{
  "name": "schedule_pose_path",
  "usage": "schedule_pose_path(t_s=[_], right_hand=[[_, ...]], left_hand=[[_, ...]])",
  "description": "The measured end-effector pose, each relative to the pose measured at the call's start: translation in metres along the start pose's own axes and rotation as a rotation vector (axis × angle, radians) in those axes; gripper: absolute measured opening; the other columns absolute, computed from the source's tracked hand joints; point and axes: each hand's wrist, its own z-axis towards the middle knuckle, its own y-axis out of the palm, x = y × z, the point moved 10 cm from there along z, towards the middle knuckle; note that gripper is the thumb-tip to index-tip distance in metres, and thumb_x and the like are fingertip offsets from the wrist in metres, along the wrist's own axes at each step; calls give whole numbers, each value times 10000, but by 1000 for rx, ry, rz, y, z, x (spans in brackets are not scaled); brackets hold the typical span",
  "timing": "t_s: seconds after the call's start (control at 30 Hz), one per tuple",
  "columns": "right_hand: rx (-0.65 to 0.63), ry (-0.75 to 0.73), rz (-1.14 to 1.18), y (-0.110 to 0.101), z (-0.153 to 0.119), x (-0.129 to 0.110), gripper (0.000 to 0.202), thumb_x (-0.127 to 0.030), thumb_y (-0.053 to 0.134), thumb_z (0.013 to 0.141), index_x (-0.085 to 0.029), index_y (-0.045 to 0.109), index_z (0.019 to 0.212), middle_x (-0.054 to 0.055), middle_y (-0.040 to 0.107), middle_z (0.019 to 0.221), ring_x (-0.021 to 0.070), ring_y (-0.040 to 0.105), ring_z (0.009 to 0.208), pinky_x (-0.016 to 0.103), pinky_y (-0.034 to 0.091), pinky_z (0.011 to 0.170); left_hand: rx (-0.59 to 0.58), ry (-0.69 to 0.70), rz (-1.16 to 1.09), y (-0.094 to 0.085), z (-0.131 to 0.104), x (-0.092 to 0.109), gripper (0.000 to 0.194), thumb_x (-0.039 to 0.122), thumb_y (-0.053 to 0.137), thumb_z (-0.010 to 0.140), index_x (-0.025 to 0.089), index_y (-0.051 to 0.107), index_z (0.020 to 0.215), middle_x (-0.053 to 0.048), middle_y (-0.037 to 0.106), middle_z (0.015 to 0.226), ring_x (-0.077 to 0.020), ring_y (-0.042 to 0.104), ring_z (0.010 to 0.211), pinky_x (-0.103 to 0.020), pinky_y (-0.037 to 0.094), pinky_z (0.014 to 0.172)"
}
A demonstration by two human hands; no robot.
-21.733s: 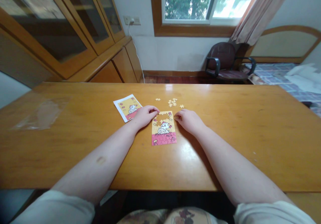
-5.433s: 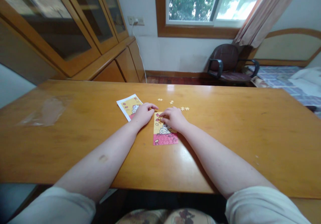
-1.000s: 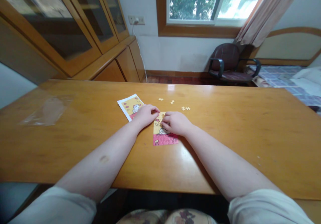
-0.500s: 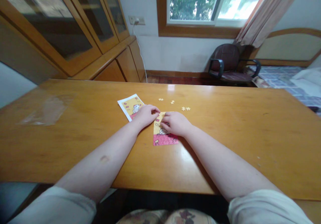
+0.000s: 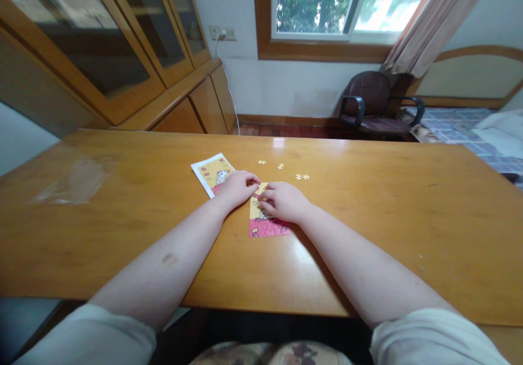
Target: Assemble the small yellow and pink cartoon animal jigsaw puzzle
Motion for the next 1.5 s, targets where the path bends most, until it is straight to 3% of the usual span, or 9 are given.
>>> schedule_pose_path(t_s=[0.37,0.6,0.77,0.87,0.93,1.07,1.17,1.3,1.5], right_hand=[[14,-12,16,0,4,-1,268,-379,531,899,-183,702,965,79,641,911,181,593,847,300,429,803],[196,280,-69,-21,1,38,245,-303,478,918,-174,685,946,84,667,942,194,586,896,305,413,828],[115,450,-258,-24,12,58,322,-303,407,940,-187,702,994,109,682,1035,245,563,972,362,383,842],[93,403,-314,-21,34,62,377,-337,351,963,-199,659,1131,106,646,1191,265,508,1097,407,344,916],[62,319,-307,-14,50,62,417,-378,358,962,-217,558,1290,86,528,1375,284,421,1229,447,300,985],[-27,304,-304,1,65,76,451,-416,350,961,-243,513,1345,68,390,1486,350,325,1318,567,220,1032],[2,339,-300,-2,57,88,406,-413,356,960,-290,593,1266,57,433,1457,350,326,1319,585,183,1044],[95,424,-295,-17,30,103,261,-370,509,897,-302,723,1030,43,562,1334,329,364,1274,557,178,1044],[220,480,-246,-28,-3,104,205,-305,553,873,-254,750,898,56,672,1143,285,444,1137,477,241,990]], left_hand=[[-7,-13,-3,1,0,-1,242,269,543,775,240,751,894,-31,729,915,-205,613,873,-318,470,850],[-8,1,-4,1,0,0,237,268,543,777,259,753,887,-25,731,897,-218,616,874,-345,469,854],[1,-5,-10,0,0,-1,224,259,558,764,259,750,879,-23,730,896,-223,613,881,-341,472,843],[-2,-17,-4,0,0,-1,213,267,567,763,261,748,875,-22,728,897,-226,612,890,-348,470,856],[-4,-22,5,-1,0,-1,214,273,567,767,263,748,881,-23,726,899,-221,611,884,-342,469,856],[-4,-21,-1,0,0,-1,220,278,564,772,263,746,895,-23,724,908,-212,607,882,-331,464,858],[3,-14,-14,-1,-1,-1,213,268,565,768,259,744,883,-23,724,909,-218,604,894,-342,465,850],[-9,-8,-20,-1,-1,1,224,234,559,763,257,747,882,-24,726,920,-212,608,886,-343,469,842],[-7,6,-22,1,1,1,242,232,548,774,251,754,901,-33,731,911,-216,620,877,-349,476,851]])
